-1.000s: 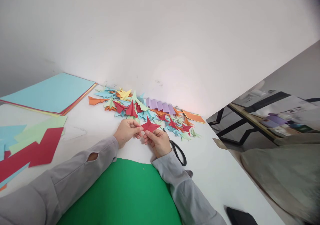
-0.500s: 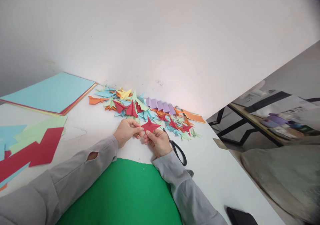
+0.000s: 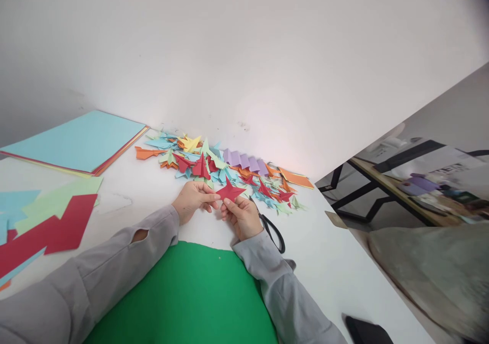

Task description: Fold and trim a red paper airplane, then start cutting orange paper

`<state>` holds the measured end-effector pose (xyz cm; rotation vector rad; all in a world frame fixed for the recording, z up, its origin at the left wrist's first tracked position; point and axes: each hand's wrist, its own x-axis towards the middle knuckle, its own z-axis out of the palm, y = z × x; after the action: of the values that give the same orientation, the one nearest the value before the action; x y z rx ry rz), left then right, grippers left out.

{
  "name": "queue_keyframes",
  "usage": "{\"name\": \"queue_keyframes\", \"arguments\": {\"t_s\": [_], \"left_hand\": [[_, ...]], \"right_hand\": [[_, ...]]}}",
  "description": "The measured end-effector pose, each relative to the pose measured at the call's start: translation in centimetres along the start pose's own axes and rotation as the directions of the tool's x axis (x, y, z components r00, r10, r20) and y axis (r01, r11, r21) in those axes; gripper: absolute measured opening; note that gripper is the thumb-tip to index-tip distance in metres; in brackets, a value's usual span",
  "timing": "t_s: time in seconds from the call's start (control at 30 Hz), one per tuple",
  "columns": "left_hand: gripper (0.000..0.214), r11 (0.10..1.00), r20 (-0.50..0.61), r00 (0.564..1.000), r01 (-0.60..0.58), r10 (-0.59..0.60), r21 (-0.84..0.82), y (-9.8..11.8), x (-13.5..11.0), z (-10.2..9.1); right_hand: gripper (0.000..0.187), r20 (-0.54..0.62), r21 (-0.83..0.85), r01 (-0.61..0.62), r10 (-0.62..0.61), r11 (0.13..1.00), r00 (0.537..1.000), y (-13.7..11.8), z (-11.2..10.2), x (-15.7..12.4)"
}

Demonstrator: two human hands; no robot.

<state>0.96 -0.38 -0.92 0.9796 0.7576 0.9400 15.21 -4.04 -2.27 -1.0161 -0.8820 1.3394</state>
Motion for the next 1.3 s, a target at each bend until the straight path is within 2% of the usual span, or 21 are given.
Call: {"name": "queue_keyframes", "arguments": {"t_s": [0.4, 0.6, 0.83, 1.03, 1.3], "left_hand": [[0.023, 0.998, 0.004, 0.998, 0.055, -0.055, -0.018, 0.3, 0.0, 0.1], [0.036, 0.991, -0.042, 0.999, 0.009, -0.015, -0.130, 0.4, -0.1, 0.3], [0.045, 0.986, -0.050, 0.995, -0.082, 0.090, 0.143, -0.4, -0.1, 0.4], [0.036, 0.993, -0.017, 0.998, -0.065, 0.067, 0.098, -0.5, -0.1, 0.2], [0.039, 0.997, 0.021, 0.999, -0.041, 0.040, 0.067, -0.6, 0.2, -0.2]], "right_hand": [[0.040, -0.024, 0.038, 0.003, -0.003, 0.999, 1.000, 0.2, -0.1, 0.1], [0.040, -0.031, 0.049, 0.007, -0.005, 0.999, 1.000, 0.1, -0.1, 0.1], [0.036, 0.032, 0.000, 0.020, -0.020, 1.000, 0.999, 0.5, -0.2, 0.1], [0.028, 0.069, -0.028, 0.008, -0.006, 1.000, 0.998, 0.4, -0.2, 0.1], [0.033, 0.090, -0.019, -0.038, 0.040, 0.999, 0.995, 0.1, -0.1, 0.0]]}}
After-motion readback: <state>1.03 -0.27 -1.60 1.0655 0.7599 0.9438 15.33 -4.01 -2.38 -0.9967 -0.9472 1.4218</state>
